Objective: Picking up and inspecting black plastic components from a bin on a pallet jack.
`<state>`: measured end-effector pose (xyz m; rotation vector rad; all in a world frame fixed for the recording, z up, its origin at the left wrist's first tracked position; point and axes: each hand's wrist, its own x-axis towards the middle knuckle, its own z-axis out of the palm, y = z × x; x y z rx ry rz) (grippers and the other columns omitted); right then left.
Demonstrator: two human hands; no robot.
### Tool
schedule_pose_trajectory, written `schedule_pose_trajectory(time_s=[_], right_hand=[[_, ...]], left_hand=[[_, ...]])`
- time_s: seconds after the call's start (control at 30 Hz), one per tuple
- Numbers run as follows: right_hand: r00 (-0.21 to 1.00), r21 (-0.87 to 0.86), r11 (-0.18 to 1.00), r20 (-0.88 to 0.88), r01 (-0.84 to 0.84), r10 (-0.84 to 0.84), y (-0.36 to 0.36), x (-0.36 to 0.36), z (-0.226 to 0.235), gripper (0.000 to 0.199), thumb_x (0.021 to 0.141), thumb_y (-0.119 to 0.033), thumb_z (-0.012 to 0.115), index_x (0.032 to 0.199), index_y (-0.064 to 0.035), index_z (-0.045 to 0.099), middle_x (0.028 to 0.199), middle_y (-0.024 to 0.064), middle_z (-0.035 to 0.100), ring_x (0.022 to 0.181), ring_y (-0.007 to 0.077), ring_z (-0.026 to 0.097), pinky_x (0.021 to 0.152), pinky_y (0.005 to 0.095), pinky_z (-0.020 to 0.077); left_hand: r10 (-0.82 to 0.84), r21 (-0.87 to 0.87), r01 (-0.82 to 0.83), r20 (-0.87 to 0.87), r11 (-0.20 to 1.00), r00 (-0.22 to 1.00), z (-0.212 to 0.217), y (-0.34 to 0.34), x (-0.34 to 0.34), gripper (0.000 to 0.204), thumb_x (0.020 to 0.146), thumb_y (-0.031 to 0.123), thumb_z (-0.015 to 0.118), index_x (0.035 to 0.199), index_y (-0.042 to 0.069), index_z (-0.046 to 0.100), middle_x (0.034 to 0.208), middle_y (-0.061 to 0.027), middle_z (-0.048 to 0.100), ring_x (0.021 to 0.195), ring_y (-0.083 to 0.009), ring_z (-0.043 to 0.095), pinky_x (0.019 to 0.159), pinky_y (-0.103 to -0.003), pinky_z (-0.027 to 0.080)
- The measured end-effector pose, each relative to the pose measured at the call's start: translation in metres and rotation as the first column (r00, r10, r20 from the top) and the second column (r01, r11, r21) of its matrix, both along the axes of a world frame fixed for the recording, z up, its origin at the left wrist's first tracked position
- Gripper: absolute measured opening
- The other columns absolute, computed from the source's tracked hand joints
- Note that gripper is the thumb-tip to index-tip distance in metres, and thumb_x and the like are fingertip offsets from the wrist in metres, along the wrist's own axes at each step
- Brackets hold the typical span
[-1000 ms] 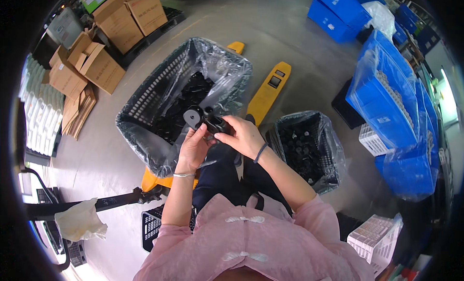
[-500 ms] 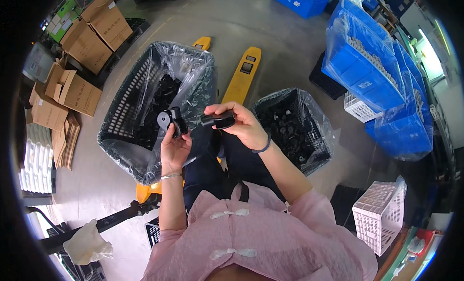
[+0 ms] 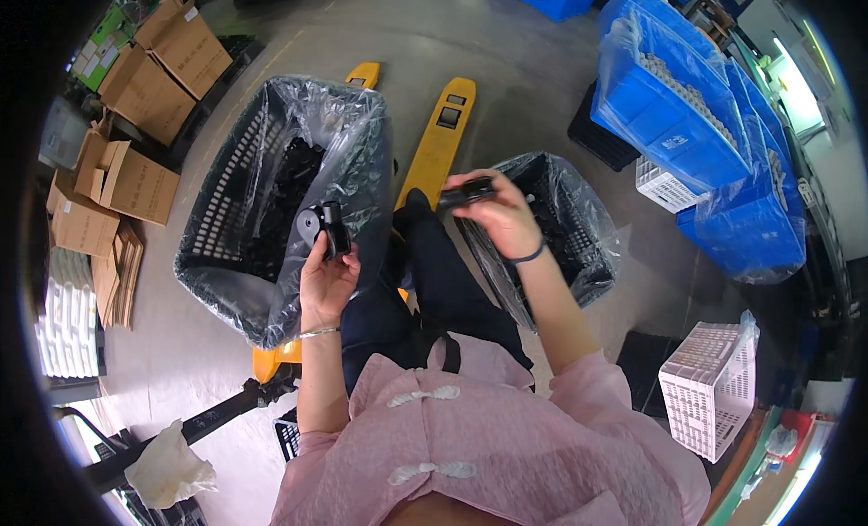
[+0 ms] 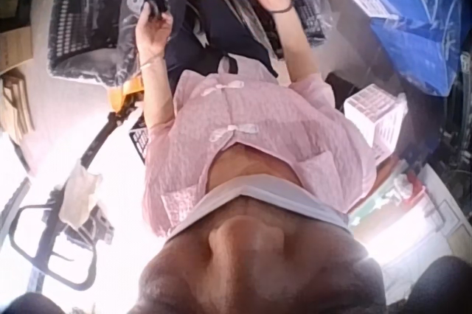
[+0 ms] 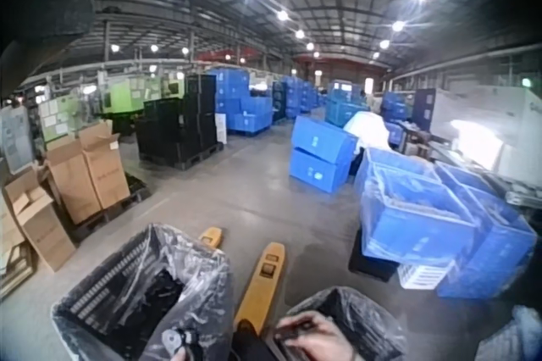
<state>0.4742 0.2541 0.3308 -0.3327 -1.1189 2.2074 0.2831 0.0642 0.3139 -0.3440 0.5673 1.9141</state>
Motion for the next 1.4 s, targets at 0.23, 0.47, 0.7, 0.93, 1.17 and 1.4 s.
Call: schedule_pose_trajectory(time_s=[0.23,0.47,0.7,0.93,1.17,1.4], right_hand=[[0.839,0.756,0.640,0.431,-0.136,-0.332,-0.014,0.014,0.016,0.064,0.068,-0.004,0.061,0.126,-0.0081,0.036,0.121,0.0120,0.042,0.109,0.0237,0.045,0.085,0.0324,0.0408],[0.944,0.844,0.512,0.281,-0.158,-0.171,-0.040,-0.016,0.038,0.022,0.069,-0.002,0.065,0.091,-0.0052,0.060,0.095,0.0067,0.054,0.091,0.0202,0.054,0.077,0.0283,0.0424],[0.928,0.863,0.496,0.257,-0.094,-0.271,-0.033,-0.002,0.044,0.020,0.071,-0.003,0.064,0.090,-0.0052,0.058,0.092,0.0069,0.053,0.083,0.0190,0.054,0.072,0.0272,0.0436],[0.668,0.915,0.322,0.400,-0.245,-0.628,-0.002,0.039,0.020,0.038,0.072,-0.010,0.065,0.106,-0.0045,0.051,0.101,0.0100,0.052,0.088,0.0204,0.056,0.074,0.0291,0.0449],[0.868,0.333,0.829,0.383,-0.450,0.317,-0.034,0.000,0.030,0.049,0.075,-0.003,0.062,0.119,-0.0022,0.041,0.107,0.0062,0.050,0.096,0.0102,0.049,0.081,0.0244,0.0409],[0.946,0.162,0.942,0.187,-0.294,0.264,-0.025,0.007,0.027,0.038,0.074,0.001,0.063,0.108,0.0000,0.046,0.100,0.0044,0.053,0.093,0.0101,0.051,0.082,0.0241,0.0418]], left_hand=[[-0.391,-0.018,0.395,-0.183,0.919,0.902,0.003,0.018,0.023,0.028,0.083,0.024,0.056,0.099,0.002,0.052,0.082,-0.0147,0.058,0.064,-0.0166,0.053,0.053,-0.022,0.042],[-0.376,-0.101,0.364,-0.183,0.926,0.908,0.017,0.025,0.042,0.019,0.088,0.027,0.048,0.089,0.009,0.052,0.073,-0.0088,0.060,0.058,-0.0147,0.054,0.050,-0.022,0.039],[-0.475,-0.012,0.477,-0.114,0.879,0.872,0.002,0.018,0.028,0.030,0.088,0.036,0.043,0.086,0.007,0.052,0.064,-0.0090,0.057,0.047,-0.0139,0.045,0.043,-0.022,0.032],[-0.588,0.295,0.591,-0.107,0.751,0.802,0.007,0.022,0.037,0.038,0.086,0.037,0.032,0.086,0.002,0.047,0.058,-0.0161,0.054,0.038,-0.0180,0.038,0.038,-0.023,0.030],[-0.774,0.138,0.796,-0.184,0.589,0.605,0.015,0.025,0.062,0.046,0.084,0.037,0.033,0.084,-0.006,0.050,0.051,-0.0195,0.050,0.032,-0.0180,0.036,0.030,-0.022,0.026],[-0.688,0.076,0.788,-0.443,0.610,0.575,0.021,0.012,0.044,0.057,0.089,0.048,0.029,0.095,-0.002,0.055,0.055,-0.0103,0.053,0.036,-0.0102,0.039,0.032,-0.018,0.024]])
